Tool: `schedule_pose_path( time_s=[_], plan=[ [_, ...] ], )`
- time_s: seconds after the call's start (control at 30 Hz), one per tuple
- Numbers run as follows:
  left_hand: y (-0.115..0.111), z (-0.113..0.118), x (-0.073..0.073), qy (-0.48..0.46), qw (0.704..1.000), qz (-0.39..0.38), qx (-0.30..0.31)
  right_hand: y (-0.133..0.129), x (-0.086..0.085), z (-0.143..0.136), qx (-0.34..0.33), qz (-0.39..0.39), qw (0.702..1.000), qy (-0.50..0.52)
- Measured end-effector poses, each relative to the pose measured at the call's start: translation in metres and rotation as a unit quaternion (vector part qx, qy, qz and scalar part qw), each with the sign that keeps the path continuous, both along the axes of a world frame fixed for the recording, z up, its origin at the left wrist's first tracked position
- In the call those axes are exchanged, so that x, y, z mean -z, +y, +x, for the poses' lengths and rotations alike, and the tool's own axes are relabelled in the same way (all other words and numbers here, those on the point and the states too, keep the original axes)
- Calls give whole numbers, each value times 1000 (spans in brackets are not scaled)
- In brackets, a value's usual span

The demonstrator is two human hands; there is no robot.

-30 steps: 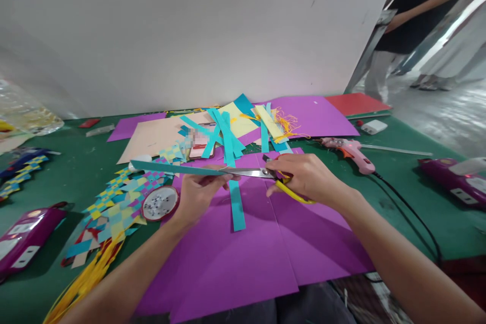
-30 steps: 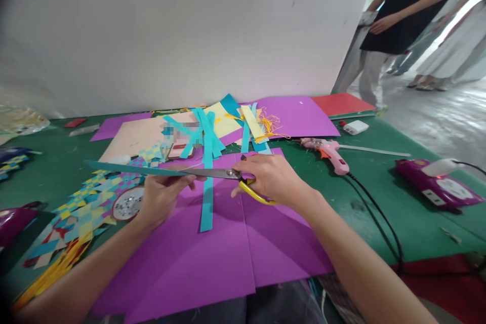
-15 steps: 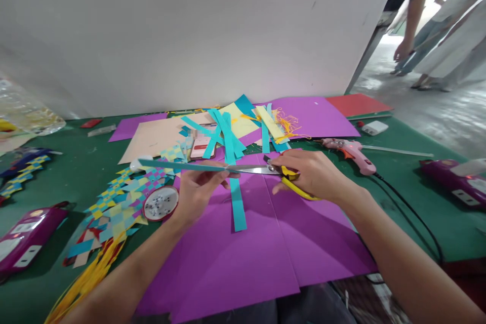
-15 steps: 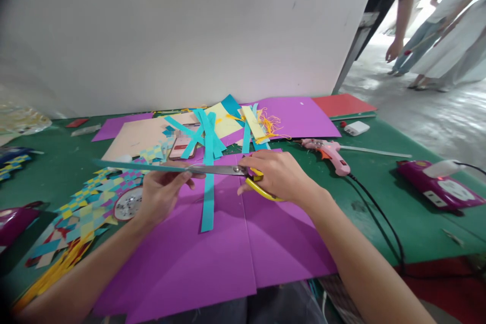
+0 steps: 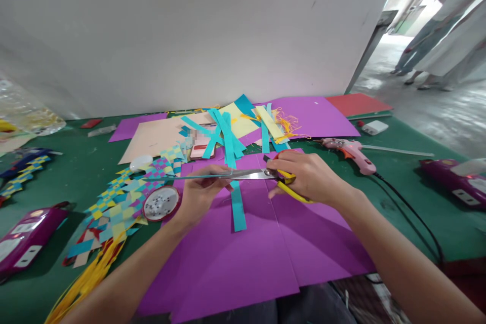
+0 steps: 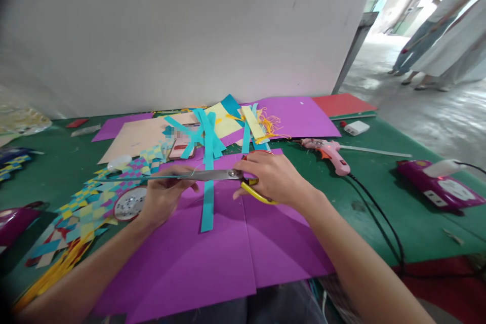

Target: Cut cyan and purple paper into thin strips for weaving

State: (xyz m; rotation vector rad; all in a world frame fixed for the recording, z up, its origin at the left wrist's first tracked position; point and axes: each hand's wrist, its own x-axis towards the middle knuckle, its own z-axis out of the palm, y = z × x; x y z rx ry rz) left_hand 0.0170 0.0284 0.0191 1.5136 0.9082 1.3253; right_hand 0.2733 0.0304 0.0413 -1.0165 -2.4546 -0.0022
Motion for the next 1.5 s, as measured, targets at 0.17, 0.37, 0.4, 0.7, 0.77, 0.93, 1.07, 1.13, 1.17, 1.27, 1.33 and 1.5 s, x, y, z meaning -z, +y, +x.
schedule_pose_path(
  time_s=[0.17,0.37,0.4,0.7,0.77,0.93,1.07,1.13,1.17,1.27,1.33,1.5],
  plan=[
    [1,-1,4,-3,1000,7,21,1,2,1,1,8,1000,-7],
    [1,-2,5,1,1000,10,29,0,3,1,0,8,1000,-4],
    [1,-2,5,-1,1000,10,29,0,3,1,0,6,1000,-2],
    [2,0,3,-19,999,17,33,0,5,-1,-2,-8,1000,19],
    [2,0,4,-22,999,19,36,0,5,-1,0,-3,1000,16],
    [1,0,3,-15,999,20,48,0,5,0,5,11,1000,3],
    [-1,1,-1,-11,998,14,53,1,6,1,8,12,1000,4],
    [-2,3,-4,-10,999,2,46,1,7,1,16,-9,999,34],
    [-2,4,-6,-4,999,-7,42,1,7,0,25,-23,998,58],
    [-2,6,-7,12,999,-34,31,0,4,-5,38,-75,987,135],
    [-2,7,-5,16,998,-42,32,-1,2,-10,17,-103,980,172],
    [-3,3,0,68,996,-51,-3,-1,5,-18,-45,-57,974,215]
  ],
)
